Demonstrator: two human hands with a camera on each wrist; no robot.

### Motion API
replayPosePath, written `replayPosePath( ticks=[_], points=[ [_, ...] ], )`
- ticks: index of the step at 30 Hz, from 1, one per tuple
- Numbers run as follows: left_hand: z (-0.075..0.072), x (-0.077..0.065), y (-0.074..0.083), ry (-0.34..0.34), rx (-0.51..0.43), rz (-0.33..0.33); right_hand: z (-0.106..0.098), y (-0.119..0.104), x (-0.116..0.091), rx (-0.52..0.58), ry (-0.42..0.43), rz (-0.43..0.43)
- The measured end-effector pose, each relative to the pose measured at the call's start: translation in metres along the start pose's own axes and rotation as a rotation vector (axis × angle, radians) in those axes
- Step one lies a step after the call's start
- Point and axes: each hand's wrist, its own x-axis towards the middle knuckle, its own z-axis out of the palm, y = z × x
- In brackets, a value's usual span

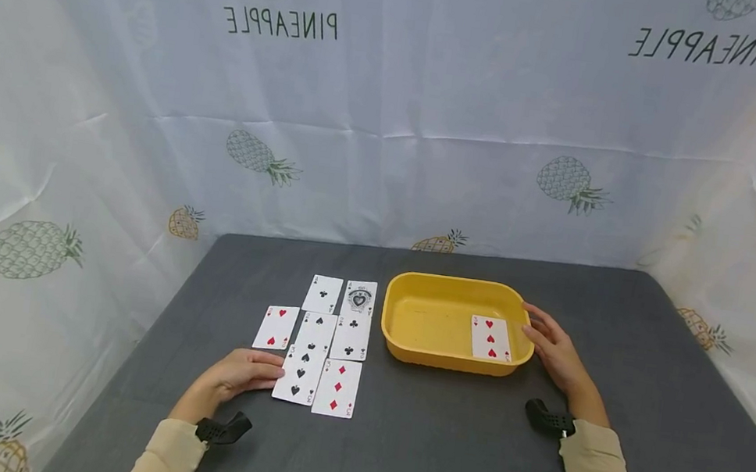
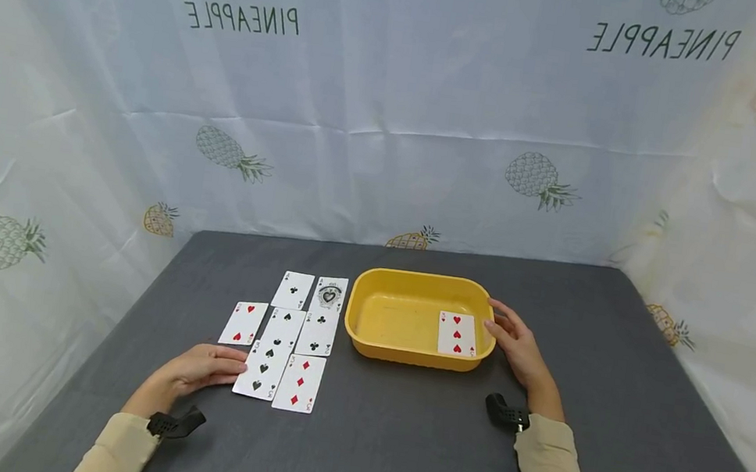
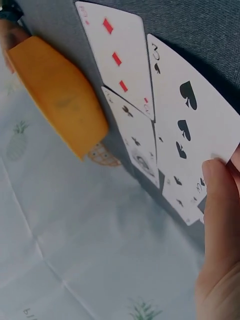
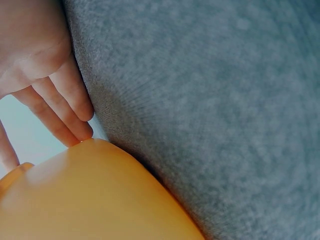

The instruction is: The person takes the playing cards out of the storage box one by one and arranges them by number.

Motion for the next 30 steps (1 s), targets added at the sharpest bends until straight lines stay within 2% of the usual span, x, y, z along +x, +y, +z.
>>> replayPosePath(
  ticks=[7, 17, 24, 30],
  points=[
    [0.003, -0.005, 0.003, 0.107, 0.098, -0.011, 0.001, -0.001, 0.0, -0.009, -0.001, -0.005],
    [0.006, -0.009, 0.006, 0.099, 0.16, -0.02, 0.0, 0.001, 0.002, -0.01, -0.001, -0.004],
    [0.011, -0.011, 0.011, 0.151, 0.238, 0.008, 0.0, 0.002, 0.002, -0.009, 0.0, -0.014],
    [0.015, -0.013, 0.014, 0.176, 0.27, 0.025, 0.001, 0.001, 0.001, 0.001, -0.002, -0.003]
  ],
)
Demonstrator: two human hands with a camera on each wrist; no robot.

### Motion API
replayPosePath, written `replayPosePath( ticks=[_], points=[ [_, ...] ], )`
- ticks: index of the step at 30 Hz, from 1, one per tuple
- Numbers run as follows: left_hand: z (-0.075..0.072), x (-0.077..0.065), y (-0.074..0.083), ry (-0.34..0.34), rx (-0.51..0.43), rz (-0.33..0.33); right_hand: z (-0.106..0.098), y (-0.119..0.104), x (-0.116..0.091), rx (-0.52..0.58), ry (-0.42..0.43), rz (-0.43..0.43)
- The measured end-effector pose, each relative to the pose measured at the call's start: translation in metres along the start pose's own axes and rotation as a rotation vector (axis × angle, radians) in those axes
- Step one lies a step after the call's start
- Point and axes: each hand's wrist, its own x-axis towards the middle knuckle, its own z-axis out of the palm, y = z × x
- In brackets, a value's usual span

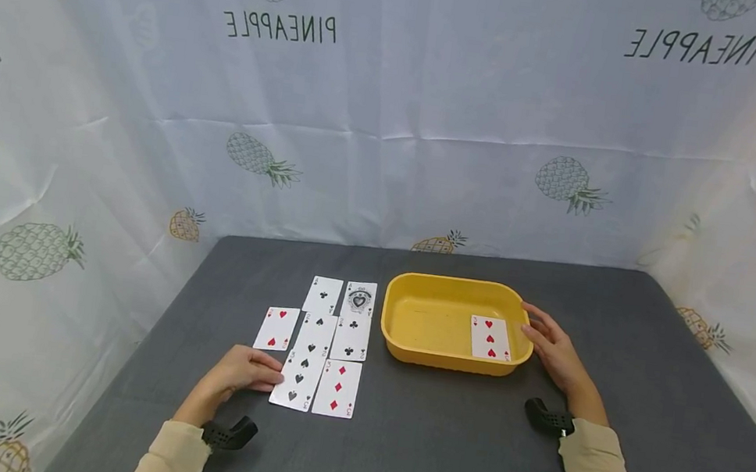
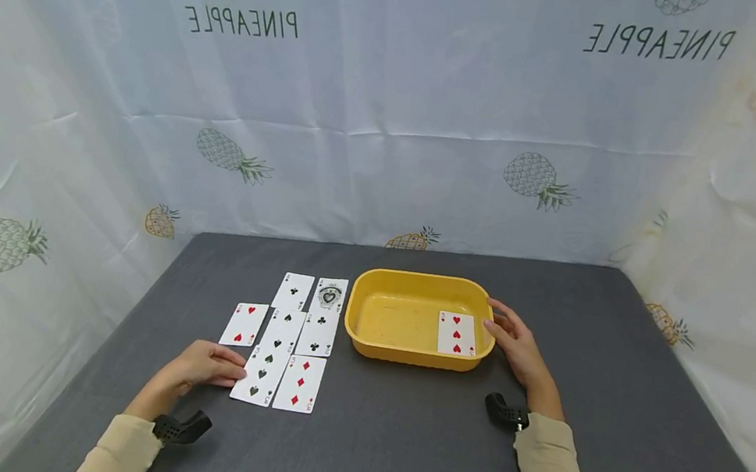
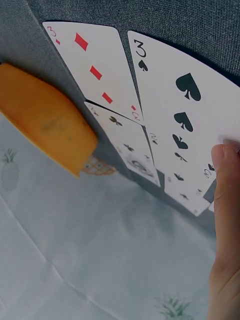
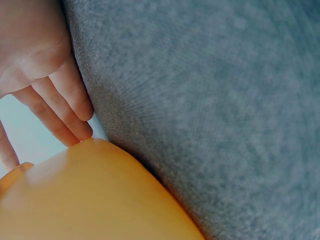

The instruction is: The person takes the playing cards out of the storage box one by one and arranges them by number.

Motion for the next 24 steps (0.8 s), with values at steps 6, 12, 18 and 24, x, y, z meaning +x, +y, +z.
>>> replayPosePath(
  ticks=[6, 12, 18, 24],
  points=[
    [-0.002, -0.002, 0.001, 0.025, 0.05, -0.013, 0.001, 0.0, 0.0, -0.014, -0.002, 0.0],
    [-0.009, -0.005, 0.005, -0.03, 0.085, 0.009, 0.001, -0.001, 0.0, -0.003, 0.005, 0.006],
    [-0.009, 0.0, 0.01, 0.01, 0.046, -0.015, 0.001, 0.0, 0.0, 0.004, 0.001, 0.009],
    [-0.003, 0.01, 0.02, -0.005, -0.04, -0.002, 0.0, 0.002, 0.001, -0.005, 0.006, 0.005]
  ],
)
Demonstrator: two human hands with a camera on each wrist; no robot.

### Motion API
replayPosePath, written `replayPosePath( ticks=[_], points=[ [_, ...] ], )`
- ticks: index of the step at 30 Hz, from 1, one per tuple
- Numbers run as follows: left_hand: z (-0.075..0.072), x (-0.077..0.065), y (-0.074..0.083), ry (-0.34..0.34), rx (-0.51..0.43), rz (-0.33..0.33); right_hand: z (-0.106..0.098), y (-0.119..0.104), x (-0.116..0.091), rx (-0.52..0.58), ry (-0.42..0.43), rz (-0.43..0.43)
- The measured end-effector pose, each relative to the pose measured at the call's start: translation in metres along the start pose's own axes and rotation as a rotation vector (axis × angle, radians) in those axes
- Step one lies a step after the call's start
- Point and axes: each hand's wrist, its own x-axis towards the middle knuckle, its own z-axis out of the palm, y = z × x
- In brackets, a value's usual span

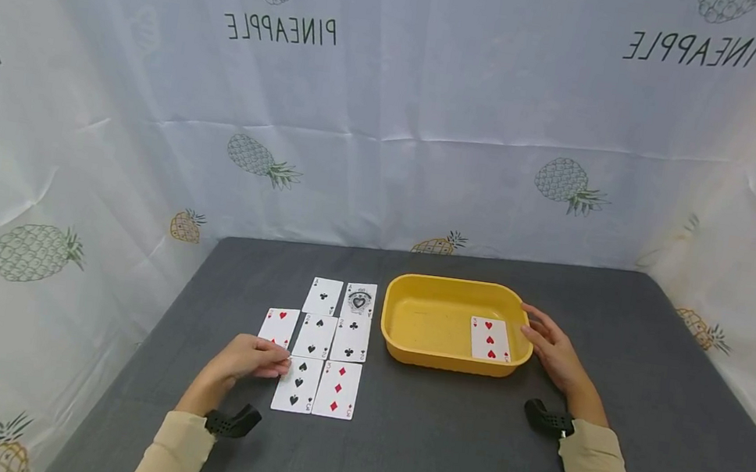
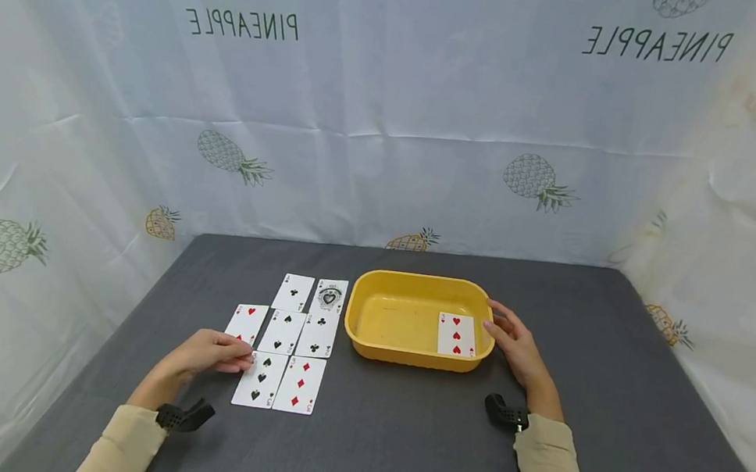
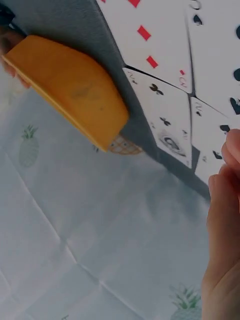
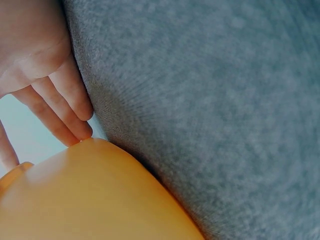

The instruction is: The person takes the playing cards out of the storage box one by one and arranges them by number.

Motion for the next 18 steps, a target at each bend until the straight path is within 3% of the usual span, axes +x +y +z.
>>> replayPosePath(
  ticks=[11, 18],
  points=[
    [0.033, 0.019, 0.032, -0.143, -0.133, 0.085, 0.0, -0.004, -0.004, -0.001, -0.018, -0.007],
    [0.061, 0.031, 0.056, -0.18, -0.131, 0.104, -0.001, -0.005, -0.004, 0.002, -0.021, -0.005]
  ],
)
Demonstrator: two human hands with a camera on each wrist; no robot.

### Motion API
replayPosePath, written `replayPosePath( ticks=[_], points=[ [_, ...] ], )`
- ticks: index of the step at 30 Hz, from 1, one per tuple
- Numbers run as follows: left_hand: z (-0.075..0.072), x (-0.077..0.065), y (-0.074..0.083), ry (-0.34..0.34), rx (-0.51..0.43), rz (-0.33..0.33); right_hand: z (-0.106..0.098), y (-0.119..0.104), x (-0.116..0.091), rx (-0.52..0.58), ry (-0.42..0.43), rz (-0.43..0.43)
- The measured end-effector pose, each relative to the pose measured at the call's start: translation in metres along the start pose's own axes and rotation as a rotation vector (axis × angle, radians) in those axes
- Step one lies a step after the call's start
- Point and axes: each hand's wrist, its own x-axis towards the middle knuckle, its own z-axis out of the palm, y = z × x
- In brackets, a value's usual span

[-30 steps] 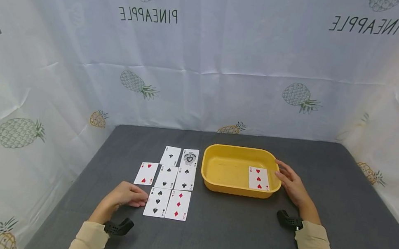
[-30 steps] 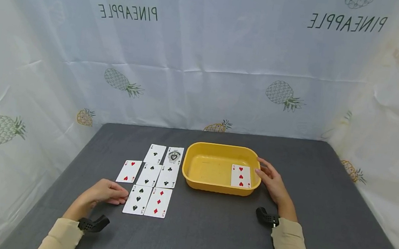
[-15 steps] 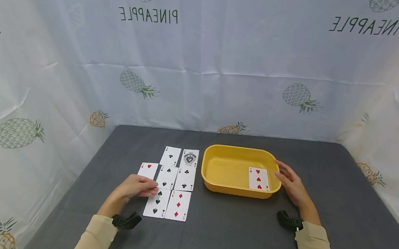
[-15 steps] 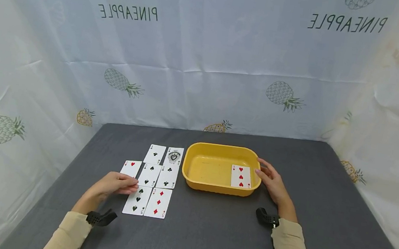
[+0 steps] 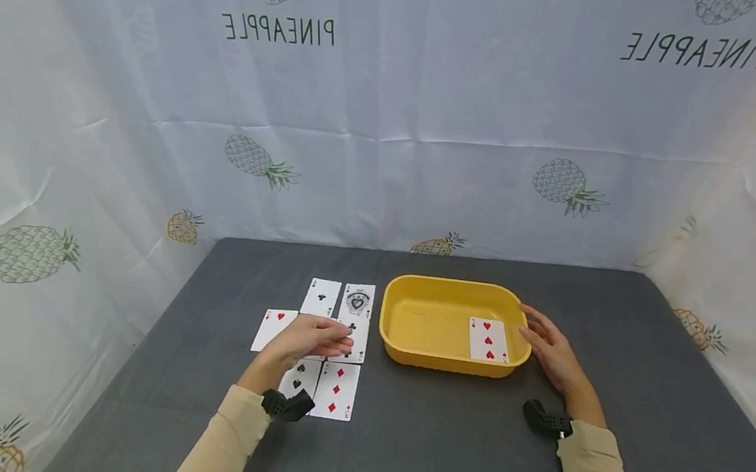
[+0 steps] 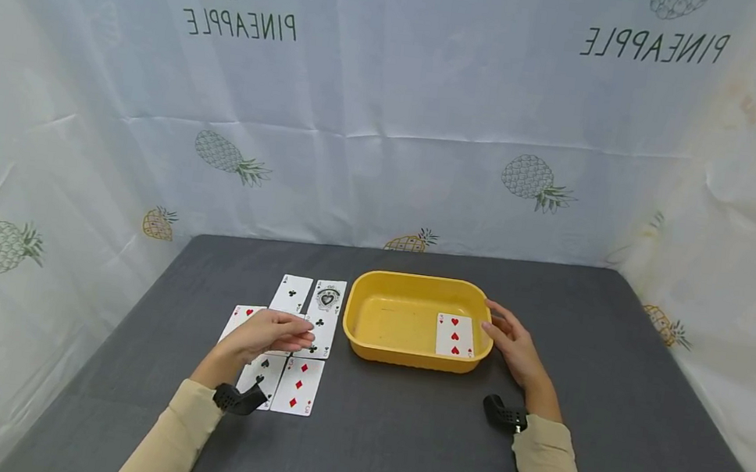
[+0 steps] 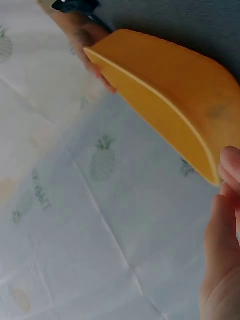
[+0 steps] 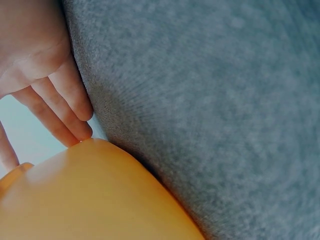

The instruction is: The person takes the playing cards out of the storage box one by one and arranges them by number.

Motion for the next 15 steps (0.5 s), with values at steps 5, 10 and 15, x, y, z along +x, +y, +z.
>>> replayPosePath(
  ticks=[5, 10, 15],
  points=[
    [0.022, 0.013, 0.014, -0.055, 0.005, 0.024, 0.0, 0.001, 0.0, 0.002, -0.001, -0.007],
    [0.041, 0.021, 0.028, -0.101, -0.01, 0.053, 0.0, 0.0, -0.001, -0.012, -0.006, -0.013],
    [0.061, 0.032, 0.039, -0.139, -0.049, 0.088, -0.002, 0.0, -0.002, -0.006, -0.014, -0.053]
  ],
)
